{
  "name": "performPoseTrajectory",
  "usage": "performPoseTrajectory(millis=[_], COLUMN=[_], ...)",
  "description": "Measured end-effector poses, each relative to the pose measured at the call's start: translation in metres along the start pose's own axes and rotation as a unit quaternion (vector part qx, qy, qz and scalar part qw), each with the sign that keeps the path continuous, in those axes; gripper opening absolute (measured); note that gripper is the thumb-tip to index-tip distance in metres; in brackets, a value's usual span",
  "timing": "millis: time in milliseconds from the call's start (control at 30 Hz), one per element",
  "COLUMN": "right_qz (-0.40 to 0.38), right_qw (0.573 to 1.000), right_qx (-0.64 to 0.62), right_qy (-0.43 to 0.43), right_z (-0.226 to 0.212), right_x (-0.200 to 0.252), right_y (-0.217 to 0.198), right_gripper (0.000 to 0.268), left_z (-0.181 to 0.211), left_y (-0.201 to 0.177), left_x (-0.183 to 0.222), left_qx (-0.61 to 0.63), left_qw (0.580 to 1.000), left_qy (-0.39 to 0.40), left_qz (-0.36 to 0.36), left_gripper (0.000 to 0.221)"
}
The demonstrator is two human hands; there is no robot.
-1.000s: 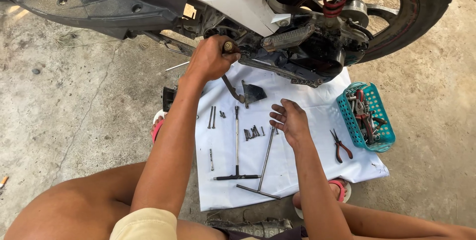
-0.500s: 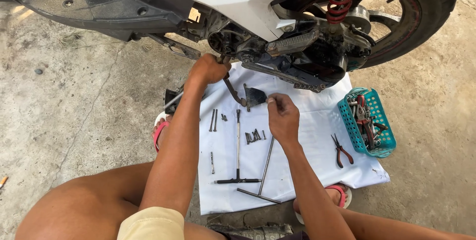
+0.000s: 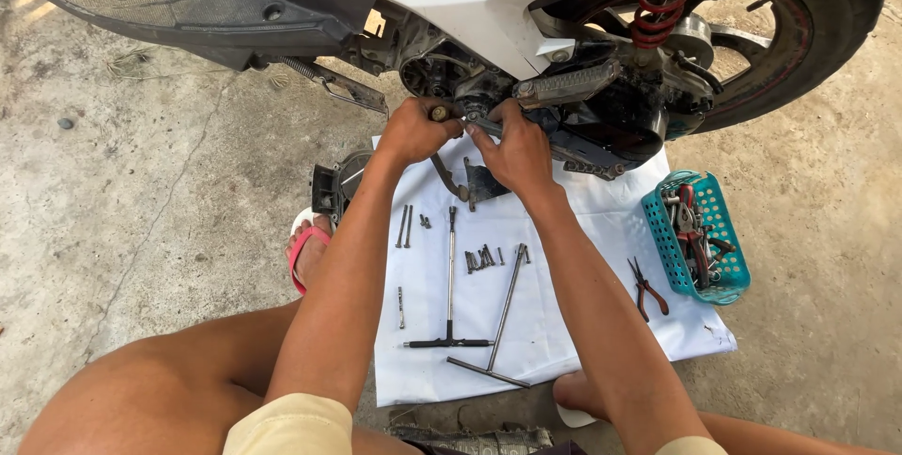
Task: Disassembling motorcycle engine components using a T-handle wrench and pliers
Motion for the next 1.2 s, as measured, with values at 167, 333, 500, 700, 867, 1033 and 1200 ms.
performPoseTrajectory(millis=[167,333,500,700,867,1033,1200], right_qz=[0.023,0.073,0.152,0.019,-0.043,0.017,-0.013], right_qw=[1.000,0.996,0.986,0.984,0.966,0.981,0.969], right_qx=[-0.003,0.038,0.064,0.119,0.179,0.136,0.184], right_qy=[0.001,-0.021,-0.006,0.129,0.184,0.139,0.165], right_z=[0.020,0.031,0.018,0.034,0.026,0.008,0.015], right_x=[-0.012,-0.022,-0.019,-0.037,-0.036,-0.032,-0.032], right_y=[0.014,0.023,0.013,0.028,0.030,0.018,0.026], right_gripper=[0.036,0.052,0.060,0.076,0.093,0.084,0.091], left_z=[0.003,0.000,-0.070,-0.075,-0.050,-0.099,-0.108], left_y=[0.005,-0.001,-0.012,0.000,0.014,0.076,0.108], left_x=[0.004,0.001,0.000,-0.004,-0.004,-0.034,-0.060], left_qx=[0.033,0.058,0.163,0.421,0.488,0.635,0.744], left_qw=[0.999,0.997,0.964,0.873,0.845,0.733,0.644], left_qy=[-0.016,-0.038,-0.180,-0.197,-0.190,-0.211,-0.135], left_qz=[0.026,0.039,0.105,0.146,0.104,0.122,0.117], left_gripper=[0.031,0.036,0.054,0.066,0.078,0.064,0.040])
Point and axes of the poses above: each hand's wrist, its own x-axis away from the middle knuckle, its own y-axis out of the palm, z = x × y, the point moved 10 cm from there along -x, towards the middle knuckle, and after that the axes turned 13 degrees about y, right-handed, at the moved point
